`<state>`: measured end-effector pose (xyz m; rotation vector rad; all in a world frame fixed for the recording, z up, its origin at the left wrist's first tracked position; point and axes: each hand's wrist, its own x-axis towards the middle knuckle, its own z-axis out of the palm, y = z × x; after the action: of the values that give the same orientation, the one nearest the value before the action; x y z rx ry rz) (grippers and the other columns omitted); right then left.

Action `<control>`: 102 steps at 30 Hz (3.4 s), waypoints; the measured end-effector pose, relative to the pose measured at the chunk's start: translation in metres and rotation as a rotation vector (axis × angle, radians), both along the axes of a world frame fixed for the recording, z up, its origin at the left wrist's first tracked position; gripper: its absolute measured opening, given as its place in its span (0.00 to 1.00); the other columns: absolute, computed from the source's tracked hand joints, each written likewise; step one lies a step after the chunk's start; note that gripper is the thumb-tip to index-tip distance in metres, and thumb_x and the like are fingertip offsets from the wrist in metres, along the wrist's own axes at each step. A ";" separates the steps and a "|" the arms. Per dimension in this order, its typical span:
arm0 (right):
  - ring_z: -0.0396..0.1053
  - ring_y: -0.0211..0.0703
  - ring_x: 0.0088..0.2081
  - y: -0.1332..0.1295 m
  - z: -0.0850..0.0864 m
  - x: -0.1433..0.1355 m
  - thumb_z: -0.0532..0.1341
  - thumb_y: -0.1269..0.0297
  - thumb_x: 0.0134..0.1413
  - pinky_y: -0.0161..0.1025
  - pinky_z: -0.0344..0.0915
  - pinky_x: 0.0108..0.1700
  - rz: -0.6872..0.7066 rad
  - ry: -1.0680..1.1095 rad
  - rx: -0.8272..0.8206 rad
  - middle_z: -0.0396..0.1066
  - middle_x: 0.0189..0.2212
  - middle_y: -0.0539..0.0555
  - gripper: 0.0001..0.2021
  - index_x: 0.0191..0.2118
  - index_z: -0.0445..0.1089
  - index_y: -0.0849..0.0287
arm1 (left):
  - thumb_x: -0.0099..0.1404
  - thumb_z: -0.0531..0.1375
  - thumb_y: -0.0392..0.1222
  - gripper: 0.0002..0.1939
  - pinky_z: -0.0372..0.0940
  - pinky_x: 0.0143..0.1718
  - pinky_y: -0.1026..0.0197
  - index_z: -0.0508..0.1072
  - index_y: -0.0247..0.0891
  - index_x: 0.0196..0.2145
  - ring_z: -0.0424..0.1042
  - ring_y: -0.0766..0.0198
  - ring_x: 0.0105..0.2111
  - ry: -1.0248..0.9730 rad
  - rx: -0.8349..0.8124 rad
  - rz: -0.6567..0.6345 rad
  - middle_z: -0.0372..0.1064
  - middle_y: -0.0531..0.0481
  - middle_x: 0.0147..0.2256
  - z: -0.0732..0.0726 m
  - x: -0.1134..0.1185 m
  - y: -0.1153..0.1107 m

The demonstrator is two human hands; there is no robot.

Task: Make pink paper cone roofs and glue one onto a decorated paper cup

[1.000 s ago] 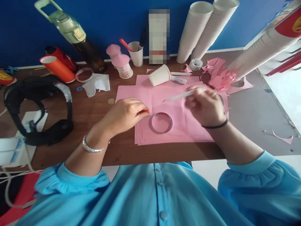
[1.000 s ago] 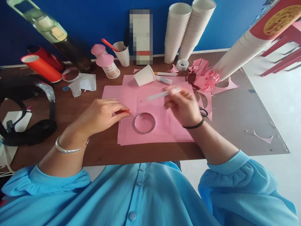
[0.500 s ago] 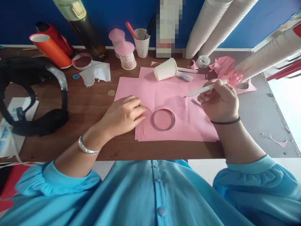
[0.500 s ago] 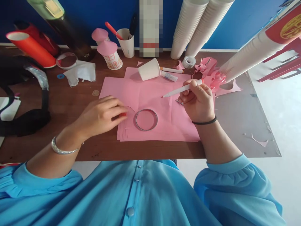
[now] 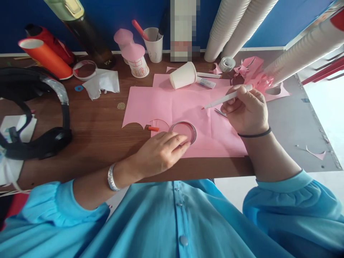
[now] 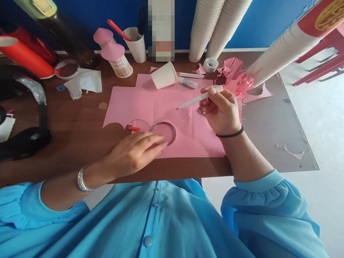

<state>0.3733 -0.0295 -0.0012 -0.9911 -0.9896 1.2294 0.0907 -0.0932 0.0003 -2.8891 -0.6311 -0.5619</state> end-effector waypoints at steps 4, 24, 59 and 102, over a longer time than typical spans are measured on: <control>0.58 0.35 0.20 -0.001 0.001 -0.001 0.76 0.50 0.45 0.40 0.56 0.24 -0.012 -0.014 -0.017 0.63 0.20 0.46 0.14 0.30 0.78 0.52 | 0.69 0.56 0.66 0.49 0.59 0.67 0.39 0.59 0.15 0.67 0.57 0.35 0.69 0.164 -0.018 0.065 0.56 0.22 0.68 -0.012 0.016 -0.027; 0.58 0.36 0.20 -0.001 -0.003 -0.009 0.75 0.55 0.43 0.40 0.58 0.24 -0.051 -0.063 -0.067 0.64 0.19 0.49 0.12 0.27 0.77 0.58 | 0.71 0.54 0.66 0.48 0.47 0.73 0.43 0.54 0.20 0.70 0.48 0.41 0.73 0.071 -0.251 0.030 0.49 0.28 0.72 -0.016 0.025 -0.012; 0.57 0.37 0.19 -0.001 -0.001 -0.007 0.75 0.51 0.45 0.40 0.56 0.23 -0.009 -0.083 -0.028 0.64 0.18 0.48 0.14 0.26 0.76 0.54 | 0.59 0.55 0.79 0.63 0.42 0.74 0.40 0.49 0.23 0.73 0.41 0.41 0.75 0.223 -0.312 0.020 0.40 0.31 0.74 -0.030 0.033 -0.012; 0.63 0.30 0.22 0.063 0.013 -0.096 0.66 0.64 0.64 0.29 0.62 0.24 0.827 -0.644 0.014 0.66 0.20 0.45 0.10 0.32 0.72 0.62 | 0.59 0.58 0.77 0.66 0.34 0.75 0.45 0.42 0.17 0.73 0.37 0.43 0.75 0.144 -0.478 -0.008 0.33 0.28 0.74 -0.038 0.032 -0.006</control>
<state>0.2774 0.0336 0.0123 -1.0182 -2.0477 1.5828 0.1230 -0.0995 -0.0382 -3.3316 -0.8291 -0.2187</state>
